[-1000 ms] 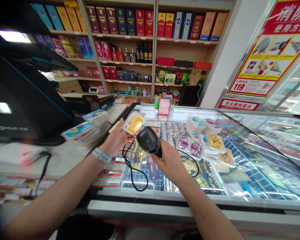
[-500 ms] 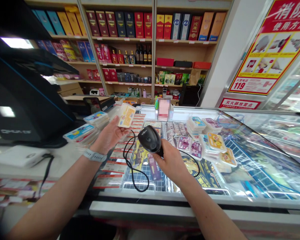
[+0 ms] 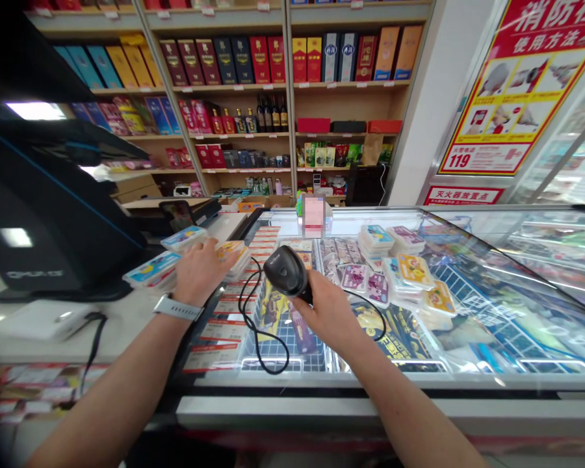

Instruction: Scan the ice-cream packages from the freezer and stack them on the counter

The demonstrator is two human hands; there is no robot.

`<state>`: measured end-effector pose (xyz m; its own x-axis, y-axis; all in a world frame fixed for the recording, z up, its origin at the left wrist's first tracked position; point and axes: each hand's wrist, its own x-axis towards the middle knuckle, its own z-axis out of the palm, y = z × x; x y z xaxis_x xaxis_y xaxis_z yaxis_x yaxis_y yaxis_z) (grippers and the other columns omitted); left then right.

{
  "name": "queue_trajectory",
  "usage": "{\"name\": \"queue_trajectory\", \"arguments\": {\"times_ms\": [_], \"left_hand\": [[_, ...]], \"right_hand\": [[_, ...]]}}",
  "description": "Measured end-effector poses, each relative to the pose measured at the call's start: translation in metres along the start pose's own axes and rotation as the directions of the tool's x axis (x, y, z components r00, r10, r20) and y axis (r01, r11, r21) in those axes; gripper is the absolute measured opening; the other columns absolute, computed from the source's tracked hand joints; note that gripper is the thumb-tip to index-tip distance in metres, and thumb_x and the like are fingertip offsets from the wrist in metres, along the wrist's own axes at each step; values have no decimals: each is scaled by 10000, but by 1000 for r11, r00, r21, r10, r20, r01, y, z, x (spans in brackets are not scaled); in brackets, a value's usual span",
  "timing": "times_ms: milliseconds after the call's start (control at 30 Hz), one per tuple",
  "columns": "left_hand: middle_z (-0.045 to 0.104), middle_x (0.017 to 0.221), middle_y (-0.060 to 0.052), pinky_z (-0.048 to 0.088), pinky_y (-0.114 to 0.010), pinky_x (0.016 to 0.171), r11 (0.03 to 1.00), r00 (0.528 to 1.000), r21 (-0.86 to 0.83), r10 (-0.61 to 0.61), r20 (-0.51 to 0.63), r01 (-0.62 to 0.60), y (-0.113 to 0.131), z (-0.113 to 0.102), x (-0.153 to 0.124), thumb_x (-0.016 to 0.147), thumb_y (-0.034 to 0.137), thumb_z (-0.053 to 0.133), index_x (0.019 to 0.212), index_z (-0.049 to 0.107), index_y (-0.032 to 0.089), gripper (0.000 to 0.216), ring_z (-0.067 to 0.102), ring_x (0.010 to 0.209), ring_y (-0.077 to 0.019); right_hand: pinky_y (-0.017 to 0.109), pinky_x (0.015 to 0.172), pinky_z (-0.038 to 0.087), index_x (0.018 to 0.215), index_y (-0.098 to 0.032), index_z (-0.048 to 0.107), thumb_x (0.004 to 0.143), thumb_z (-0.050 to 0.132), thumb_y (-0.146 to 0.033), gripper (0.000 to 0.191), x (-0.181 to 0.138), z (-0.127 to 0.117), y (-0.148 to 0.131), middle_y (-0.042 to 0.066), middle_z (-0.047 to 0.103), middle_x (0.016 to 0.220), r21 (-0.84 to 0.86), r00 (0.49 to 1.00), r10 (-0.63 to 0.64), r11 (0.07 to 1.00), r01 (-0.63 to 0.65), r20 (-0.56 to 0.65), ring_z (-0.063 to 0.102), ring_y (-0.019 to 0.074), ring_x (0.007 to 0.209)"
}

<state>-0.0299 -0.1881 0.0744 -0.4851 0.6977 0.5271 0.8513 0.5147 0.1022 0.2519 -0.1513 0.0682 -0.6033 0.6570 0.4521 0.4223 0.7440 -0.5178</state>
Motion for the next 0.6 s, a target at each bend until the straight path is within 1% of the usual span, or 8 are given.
{"name": "queue_trajectory", "arguments": {"times_ms": [133,233,300,400,433,500,533,600], "left_hand": [[619,1071,-231,479,-437,786,1000,999,10,7,50,-7,0,7,-2,833,670,456,1131,586,101,655,570,1047,-394],[609,1096,-241,481,-479,802,1000,997,6,15,81,-15,-1,9,-3,831,682,456,1212,556,99,703,568,1050,-416],[577,1194,-256,465,-530,850,999,997,-1,54,64,-54,0,10,-4,836,668,469,1314,499,112,735,545,1103,-432],[424,1428,-254,389,-575,979,983,984,-35,180,-6,-180,9,12,-6,865,577,500,1413,417,149,700,422,1287,-433],[376,1475,-242,357,-573,1022,968,970,-62,242,-24,-243,14,14,-8,879,532,504,1422,409,155,668,371,1339,-420],[342,1511,-218,303,-560,1083,912,924,-147,379,-44,-382,28,18,-12,897,431,509,1417,422,156,594,311,1393,-390],[352,1508,-211,288,-557,1099,866,891,-219,451,-48,-450,37,22,-14,898,378,515,1403,440,150,559,310,1398,-379],[427,1461,-199,307,-546,1099,745,818,-383,573,-52,-546,58,29,-19,882,292,539,1337,510,143,480,372,1361,-363]], "right_hand": [[300,696,410,996,-187,532,893,560,-324,174,0,-1,1,71,650,920,-5,1000,-3,1000,3,2,608,218,820],[297,690,401,997,-184,531,891,565,-324,179,0,-1,1,68,648,911,-9,1000,9,1000,-9,5,608,218,811],[296,684,394,996,-183,532,885,573,-313,176,0,-2,0,66,647,909,-7,1000,17,1000,-17,5,607,217,809],[292,666,382,983,-183,531,877,583,-303,169,0,-2,-2,64,642,903,1,1000,26,1000,-26,1,600,213,789],[291,660,379,978,-184,530,875,587,-306,170,0,-3,-2,61,640,897,4,999,33,999,-33,-1,597,211,780],[290,656,378,975,-186,529,873,592,-316,177,-1,-2,-3,58,638,888,16,999,43,999,-43,-9,595,211,773],[290,657,380,976,-187,528,872,595,-321,183,-1,-2,-3,57,638,888,25,999,45,999,-45,-15,596,211,774],[292,662,387,974,-188,525,872,597,-325,185,-1,-2,-2,58,638,893,39,999,38,999,-36,-29,599,212,777]]}}
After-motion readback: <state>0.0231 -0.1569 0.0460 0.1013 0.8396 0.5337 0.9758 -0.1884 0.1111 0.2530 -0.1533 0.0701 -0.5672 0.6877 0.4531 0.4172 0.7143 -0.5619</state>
